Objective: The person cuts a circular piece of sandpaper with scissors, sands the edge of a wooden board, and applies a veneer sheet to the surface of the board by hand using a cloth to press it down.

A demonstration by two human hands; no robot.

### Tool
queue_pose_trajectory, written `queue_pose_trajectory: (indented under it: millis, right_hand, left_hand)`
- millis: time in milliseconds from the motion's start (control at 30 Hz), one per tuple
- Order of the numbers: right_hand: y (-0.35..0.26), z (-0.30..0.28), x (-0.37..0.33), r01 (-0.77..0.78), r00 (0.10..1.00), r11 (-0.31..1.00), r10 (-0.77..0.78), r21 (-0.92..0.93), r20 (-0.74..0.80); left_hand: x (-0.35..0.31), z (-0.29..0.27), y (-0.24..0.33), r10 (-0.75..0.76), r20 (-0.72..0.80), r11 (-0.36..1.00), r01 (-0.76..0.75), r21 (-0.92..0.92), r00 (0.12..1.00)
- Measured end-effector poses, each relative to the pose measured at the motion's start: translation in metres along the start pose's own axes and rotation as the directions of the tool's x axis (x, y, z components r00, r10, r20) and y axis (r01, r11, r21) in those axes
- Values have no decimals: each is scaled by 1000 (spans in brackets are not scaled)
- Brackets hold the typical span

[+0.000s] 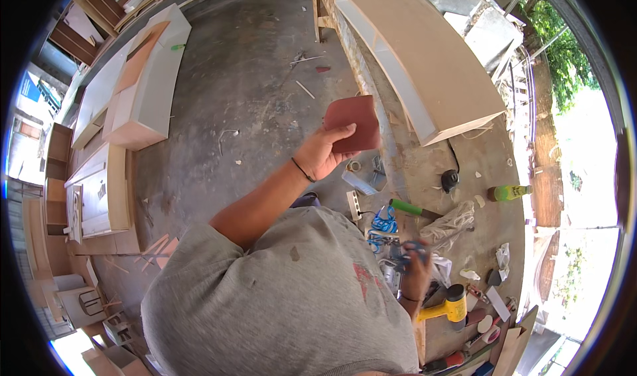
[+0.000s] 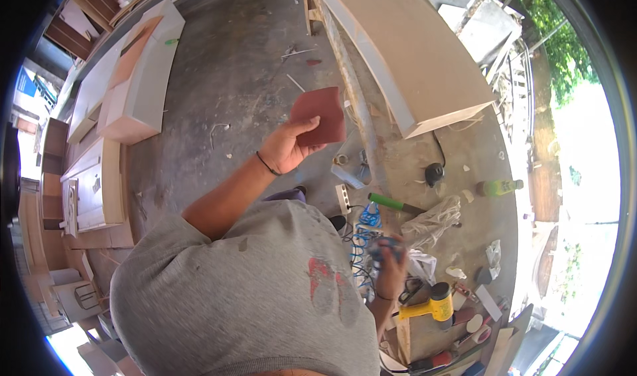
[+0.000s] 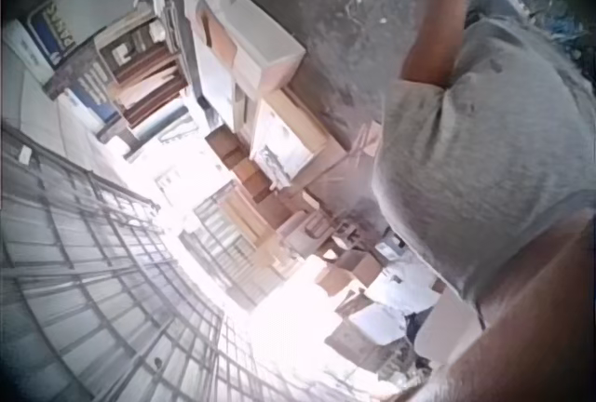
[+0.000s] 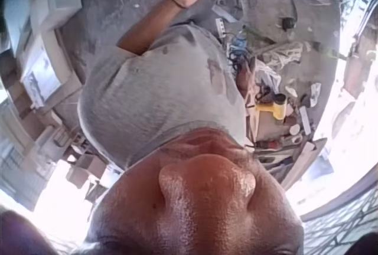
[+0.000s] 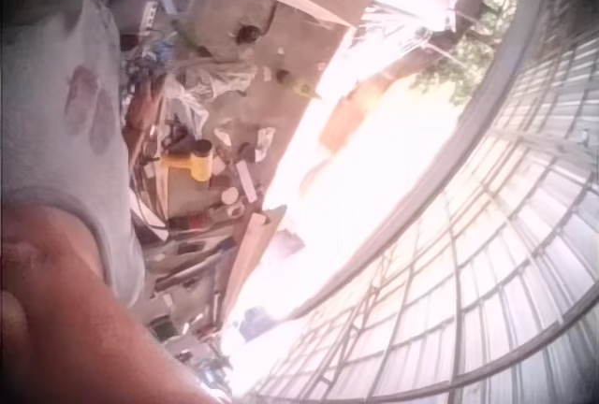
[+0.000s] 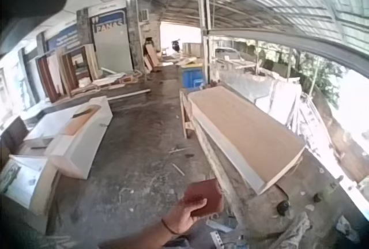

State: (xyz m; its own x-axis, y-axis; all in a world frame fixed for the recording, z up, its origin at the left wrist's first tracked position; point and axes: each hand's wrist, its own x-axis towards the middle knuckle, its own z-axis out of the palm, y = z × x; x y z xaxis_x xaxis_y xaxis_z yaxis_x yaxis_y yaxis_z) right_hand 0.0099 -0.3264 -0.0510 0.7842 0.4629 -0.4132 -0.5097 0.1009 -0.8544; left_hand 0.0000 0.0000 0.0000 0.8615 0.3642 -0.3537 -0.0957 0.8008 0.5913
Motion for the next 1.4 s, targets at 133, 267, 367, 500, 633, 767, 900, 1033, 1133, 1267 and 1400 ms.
queue_pose_trajectory:
  millis: [133,267,367,500,633,767,900,1033,1133,1267,1400]
  right_hand:
    - [20,45,-3,-137,981,991,135,3,137]
    - [5,90,-3,-176,956,984,165,22,243]
    - [-10,122,8,-37,978,996,21,78,207]
    - [-20,189,49,181,980,981,-186,-64,-69]
    - [-17,222,67,149,977,987,-157,-69,-147]
    - [-14,229,72,210,965,961,-233,-178,-119]
    - [-13,236,73,228,969,968,-236,-102,-74]
    - [-8,239,72,264,959,934,-281,-241,-43]
    - [-19,230,65,142,984,969,-161,202,78]
    - [-14,207,47,136,969,989,-144,54,200]
    - [-5,203,34,37,929,997,-11,-64,369]
  left_hand:
    - [0,-25,8,356,147,732,-374,569,923]
    - [-19,-44,43,571,495,68,-639,766,655]
    - [-26,-51,51,537,704,-230,-722,653,465]
    - [-23,-60,47,269,870,-244,-845,476,413]
    - [-20,-76,55,176,900,-213,-878,429,398]
    - [-10,-112,62,230,545,395,-589,704,806]
    - [-5,-123,92,-472,536,875,443,192,700]
    - [-1,-100,81,-491,341,838,328,435,802]
    - [4,-93,81,-345,338,916,236,323,876]
    - [6,-88,95,-211,323,965,144,221,922]
    - [12,-85,102,-187,376,961,90,260,907]
